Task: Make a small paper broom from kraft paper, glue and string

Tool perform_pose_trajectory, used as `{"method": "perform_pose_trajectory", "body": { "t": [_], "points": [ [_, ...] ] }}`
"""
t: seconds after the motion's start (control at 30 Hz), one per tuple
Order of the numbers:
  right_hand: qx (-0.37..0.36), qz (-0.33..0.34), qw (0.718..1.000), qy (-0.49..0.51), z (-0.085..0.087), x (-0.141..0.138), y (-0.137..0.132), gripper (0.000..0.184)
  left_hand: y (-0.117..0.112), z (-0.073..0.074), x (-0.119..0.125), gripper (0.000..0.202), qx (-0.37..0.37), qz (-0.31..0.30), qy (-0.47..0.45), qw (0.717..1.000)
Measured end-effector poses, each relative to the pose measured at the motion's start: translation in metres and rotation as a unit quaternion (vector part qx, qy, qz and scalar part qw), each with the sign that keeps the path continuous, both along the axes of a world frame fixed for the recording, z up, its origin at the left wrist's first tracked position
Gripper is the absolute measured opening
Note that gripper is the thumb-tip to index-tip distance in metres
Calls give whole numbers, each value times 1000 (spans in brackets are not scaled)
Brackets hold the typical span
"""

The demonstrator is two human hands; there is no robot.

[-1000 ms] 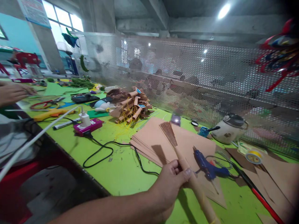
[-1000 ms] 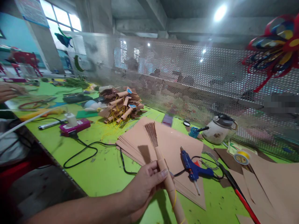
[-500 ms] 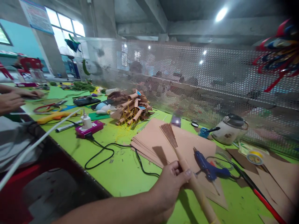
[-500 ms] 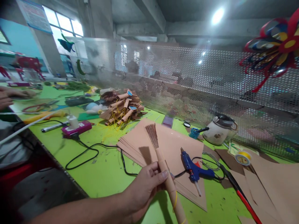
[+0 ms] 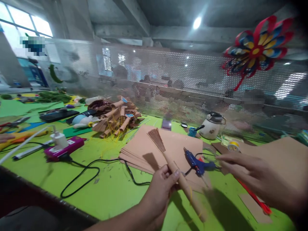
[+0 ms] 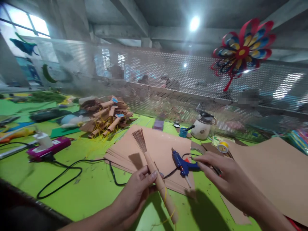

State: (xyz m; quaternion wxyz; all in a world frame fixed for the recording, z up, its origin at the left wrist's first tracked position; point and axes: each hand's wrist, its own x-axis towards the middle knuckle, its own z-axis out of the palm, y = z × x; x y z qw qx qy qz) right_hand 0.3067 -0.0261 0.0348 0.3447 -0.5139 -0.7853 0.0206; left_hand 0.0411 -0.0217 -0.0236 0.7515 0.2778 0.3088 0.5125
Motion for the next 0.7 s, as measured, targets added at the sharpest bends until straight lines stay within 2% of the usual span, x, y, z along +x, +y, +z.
{"method": "perform_pose_trajectory", "body": {
  "t": [0.07,0.1,0.2,0.3,0.37,0.47,0.6,0.7],
  "points": [
    [-69,20,996,-46,-8,-11,18,20,1,-1,0,27,-1,-7,3,1000],
    [-74,15,996,-47,-13,-15,26,21,2,-3,-1,27,0,-11,6,1000],
    [-57,-23,998,-24,-32,-19,37,24,4,-9,-1,27,9,-21,15,1000],
    [-30,-82,996,9,-43,-14,37,28,5,-13,-2,28,12,-34,17,999],
    [-32,-100,994,24,-46,-10,35,31,4,-13,-2,29,9,-37,18,999],
    [-49,-93,994,26,-48,-11,33,28,3,-9,-2,29,3,-26,23,999],
    [-72,-66,995,-3,-54,-20,33,24,3,-5,-1,28,4,-14,29,999],
    [-77,-71,994,-30,-58,-28,32,27,4,-4,-1,31,0,-7,38,999]
  ]
}}
